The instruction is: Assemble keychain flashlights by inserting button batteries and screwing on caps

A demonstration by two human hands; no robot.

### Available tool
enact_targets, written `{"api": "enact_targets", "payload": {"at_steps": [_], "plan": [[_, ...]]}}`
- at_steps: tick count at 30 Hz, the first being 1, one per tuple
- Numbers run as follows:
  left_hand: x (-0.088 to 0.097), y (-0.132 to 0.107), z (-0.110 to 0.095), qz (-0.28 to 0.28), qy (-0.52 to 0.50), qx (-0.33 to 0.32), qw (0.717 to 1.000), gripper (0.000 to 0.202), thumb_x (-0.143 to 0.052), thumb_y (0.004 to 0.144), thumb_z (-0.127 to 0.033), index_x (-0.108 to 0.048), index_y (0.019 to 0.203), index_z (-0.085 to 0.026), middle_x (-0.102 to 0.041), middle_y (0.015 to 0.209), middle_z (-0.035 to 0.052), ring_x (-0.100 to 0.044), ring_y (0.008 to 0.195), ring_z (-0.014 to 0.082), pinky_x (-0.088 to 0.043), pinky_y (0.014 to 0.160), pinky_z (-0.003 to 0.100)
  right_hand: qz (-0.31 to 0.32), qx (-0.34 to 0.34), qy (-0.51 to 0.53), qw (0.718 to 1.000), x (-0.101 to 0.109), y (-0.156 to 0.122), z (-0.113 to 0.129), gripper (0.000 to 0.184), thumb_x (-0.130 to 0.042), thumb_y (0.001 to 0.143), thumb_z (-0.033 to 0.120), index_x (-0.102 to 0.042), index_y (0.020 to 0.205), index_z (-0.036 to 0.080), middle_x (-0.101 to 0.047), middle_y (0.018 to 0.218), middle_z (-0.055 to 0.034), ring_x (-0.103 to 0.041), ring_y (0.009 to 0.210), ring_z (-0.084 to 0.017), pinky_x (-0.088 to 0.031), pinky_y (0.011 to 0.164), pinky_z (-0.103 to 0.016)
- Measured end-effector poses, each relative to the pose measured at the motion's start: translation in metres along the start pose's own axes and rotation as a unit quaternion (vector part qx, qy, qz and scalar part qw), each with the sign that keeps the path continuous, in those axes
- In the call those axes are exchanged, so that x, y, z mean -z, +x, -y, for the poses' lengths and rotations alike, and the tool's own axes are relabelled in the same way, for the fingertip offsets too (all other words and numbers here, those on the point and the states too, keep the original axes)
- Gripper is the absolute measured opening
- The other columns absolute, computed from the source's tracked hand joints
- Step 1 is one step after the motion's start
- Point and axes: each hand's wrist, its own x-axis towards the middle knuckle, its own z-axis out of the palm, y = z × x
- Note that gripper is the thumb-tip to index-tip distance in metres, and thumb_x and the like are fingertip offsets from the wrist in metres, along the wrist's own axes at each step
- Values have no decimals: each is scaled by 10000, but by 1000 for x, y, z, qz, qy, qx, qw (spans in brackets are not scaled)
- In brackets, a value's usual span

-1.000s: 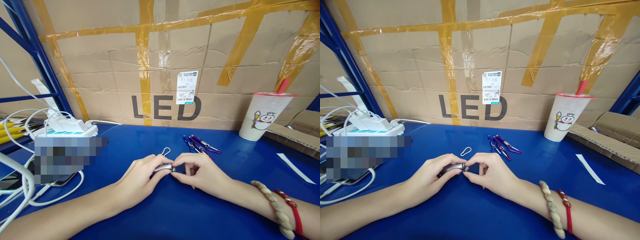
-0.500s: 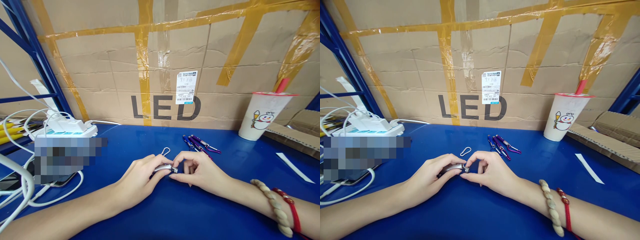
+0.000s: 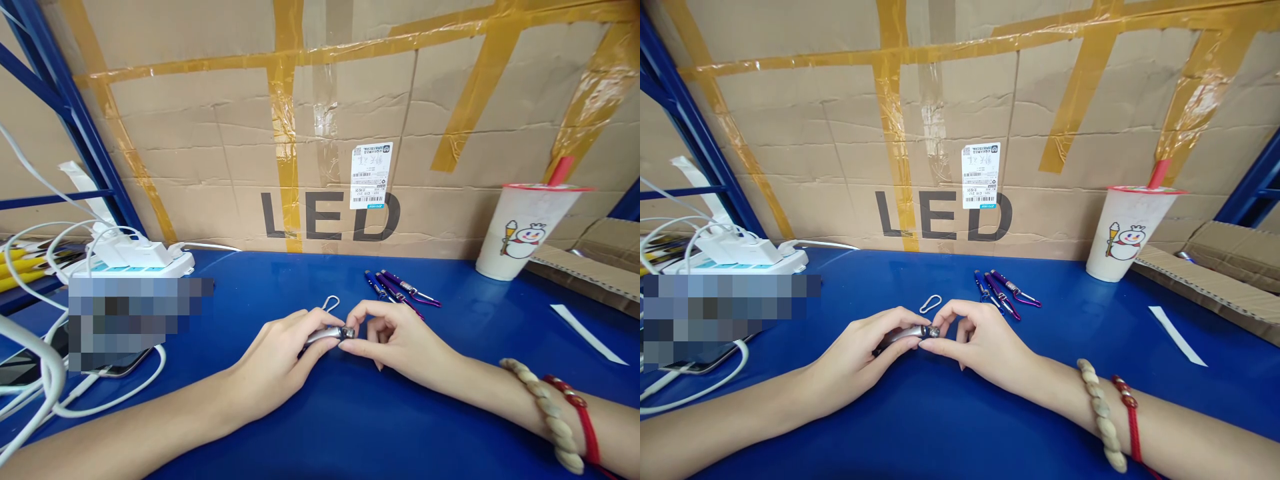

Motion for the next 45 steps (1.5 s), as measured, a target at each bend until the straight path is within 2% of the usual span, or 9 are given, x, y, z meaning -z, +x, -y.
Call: {"api": "enact_targets", "payload": {"at_steps": [9, 18, 21, 25, 32, 36, 38, 40, 45], "plan": [[0, 0, -1, 2, 11, 3, 1000, 217, -406, 918, -327, -568, 1038, -247, -649, 904, 9, -617, 819, 142, -491, 697, 217, -24, 22, 1, 999, -1, 1, -2, 415, -725, 595, 538, -589, 690, 157, -603, 625, 15, -492, 433, -61, -368, 409, -187], [4, 0, -7, 1, 12, 5, 1000, 222, -404, 920, -316, -568, 1055, -250, -657, 932, 10, -619, 835, 142, -493, 725, 225, -8, 33, -26, 999, 0, 0, 1, 361, -590, 762, 521, -670, 837, 176, -629, 693, -2, -526, 405, -59, -400, 406, -191], [3, 0, -4, 0, 15, 3, 1000, 219, -401, 921, -312, -566, 1049, -249, -655, 917, 5, -621, 820, 136, -493, 714, 216, -24, 23, -14, 999, 0, -1, -1, 335, -621, 745, 493, -638, 804, 163, -631, 646, -2, -532, 420, -72, -409, 414, -192], [1, 0, -1, -4, 20, -1, 1000, 204, -411, 916, -316, -557, 1041, -247, -650, 916, -3, -621, 810, 131, -489, 706, 207, -39, 40, 25, 998, -1, -1, -4, 334, -687, 681, 462, -545, 680, 160, -679, 796, -40, -554, 469, -74, -411, 418, -191], [3, 0, -4, 3, 14, 7, 1000, 197, -404, 924, -302, -546, 1050, -248, -649, 928, -12, -615, 837, 125, -481, 731, 205, 1, 9, -10, 1000, -1, -1, 0, 294, -631, 746, 444, -642, 832, 163, -574, 469, 39, -550, 411, -96, -414, 439, -196], [2, 0, -2, -1, 10, 0, 1000, 206, -399, 925, -322, -546, 1052, -253, -650, 939, -9, -614, 843, 131, -478, 734, 213, -1, 34, -16, 999, -1, -1, 3, 272, -595, 778, 424, -667, 857, 174, -639, 622, 9, -559, 427, -79, -408, 425, -187], [1, 0, 0, -2, 9, -2, 1000, 206, -400, 925, -324, -544, 1053, -253, -650, 934, -8, -614, 837, 133, -477, 731, 216, -9, 29, -14, 999, -1, -1, 2, 274, -594, 778, 420, -660, 869, 170, -625, 583, 14, -556, 424, -82, -411, 426, -187], [0, 0, 1, -3, 10, -3, 1000, 201, -402, 924, -320, -542, 1051, -252, -650, 924, -11, -614, 827, 131, -476, 730, 216, -24, 25, -2, 999, -1, -1, 1, 259, -613, 761, 411, -636, 823, 161, -619, 566, 14, -552, 430, -84, -415, 428, -187], [0, 0, 2, -5, 18, -5, 1000, 192, -410, 921, -314, -537, 1052, -253, -648, 915, -17, -613, 816, 124, -473, 719, 208, -42, 51, 18, 998, -2, -2, -3, 237, -673, 697, 357, -544, 673, 160, -680, 817, -36, -536, 465, -59, -389, 410, -177]]}}
